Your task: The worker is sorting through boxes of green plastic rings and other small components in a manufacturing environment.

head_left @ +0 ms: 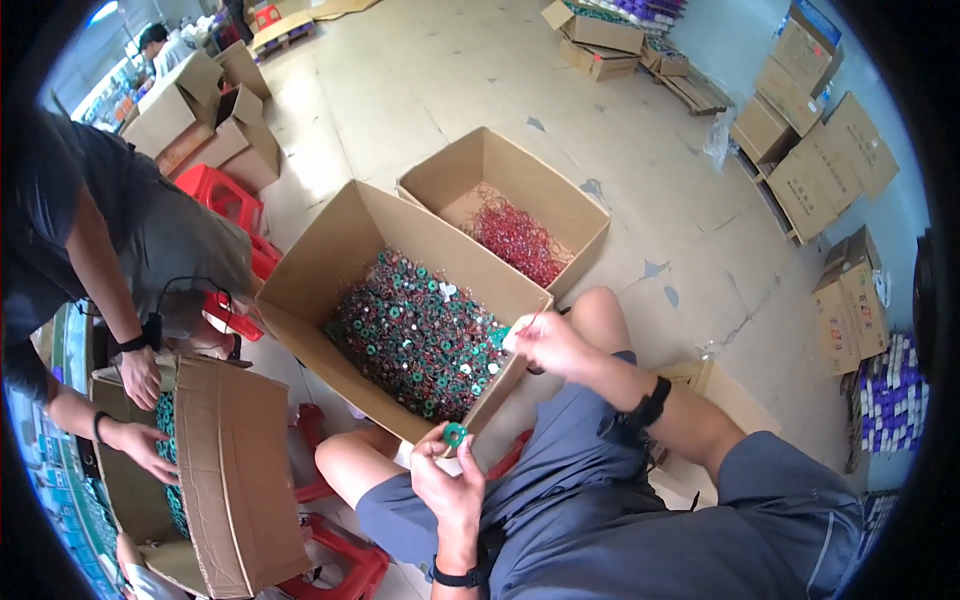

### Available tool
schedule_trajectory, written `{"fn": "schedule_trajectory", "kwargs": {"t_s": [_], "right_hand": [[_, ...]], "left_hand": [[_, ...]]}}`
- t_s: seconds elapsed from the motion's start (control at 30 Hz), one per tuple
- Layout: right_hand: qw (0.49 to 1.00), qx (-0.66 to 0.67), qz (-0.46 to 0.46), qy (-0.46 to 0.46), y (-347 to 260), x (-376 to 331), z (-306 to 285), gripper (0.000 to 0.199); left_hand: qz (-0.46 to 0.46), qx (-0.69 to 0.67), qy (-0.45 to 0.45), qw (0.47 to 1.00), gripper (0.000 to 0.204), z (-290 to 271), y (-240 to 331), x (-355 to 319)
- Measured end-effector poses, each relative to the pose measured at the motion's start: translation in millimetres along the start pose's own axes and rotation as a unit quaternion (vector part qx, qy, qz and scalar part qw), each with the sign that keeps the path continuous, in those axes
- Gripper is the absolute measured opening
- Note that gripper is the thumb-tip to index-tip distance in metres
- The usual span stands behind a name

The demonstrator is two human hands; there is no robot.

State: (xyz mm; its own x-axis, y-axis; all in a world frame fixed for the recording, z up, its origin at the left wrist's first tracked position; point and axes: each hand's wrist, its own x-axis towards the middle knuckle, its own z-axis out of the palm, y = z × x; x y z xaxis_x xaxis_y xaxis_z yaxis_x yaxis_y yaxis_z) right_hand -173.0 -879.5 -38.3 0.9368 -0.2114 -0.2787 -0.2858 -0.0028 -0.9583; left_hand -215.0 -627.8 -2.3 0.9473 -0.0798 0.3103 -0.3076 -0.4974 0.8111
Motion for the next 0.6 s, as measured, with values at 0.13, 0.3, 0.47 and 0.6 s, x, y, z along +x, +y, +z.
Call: {"fn": "schedule_trajectory", "kwargs": {"t_s": [0.13,0.3,0.47,0.6], "right_hand": [[0.989,0.008,0.130,0.075,3,108,-63,0.010],[0.983,0.139,0.091,0.080,32,192,-120,0.036],[0.985,0.061,0.021,-0.158,118,151,-17,0.013],[0.762,-0.421,-0.128,-0.475,133,47,87,0.066]], "left_hand": [[-0.014,0.037,0.020,0.999,0.037,-22,-23,-8],[-0.058,0.075,0.037,0.995,0.035,-51,-29,-19],[-0.111,-0.048,0.088,0.989,0.041,-119,-19,-5],[-0.107,-0.160,0.175,0.965,0.039,-221,16,40]]}}
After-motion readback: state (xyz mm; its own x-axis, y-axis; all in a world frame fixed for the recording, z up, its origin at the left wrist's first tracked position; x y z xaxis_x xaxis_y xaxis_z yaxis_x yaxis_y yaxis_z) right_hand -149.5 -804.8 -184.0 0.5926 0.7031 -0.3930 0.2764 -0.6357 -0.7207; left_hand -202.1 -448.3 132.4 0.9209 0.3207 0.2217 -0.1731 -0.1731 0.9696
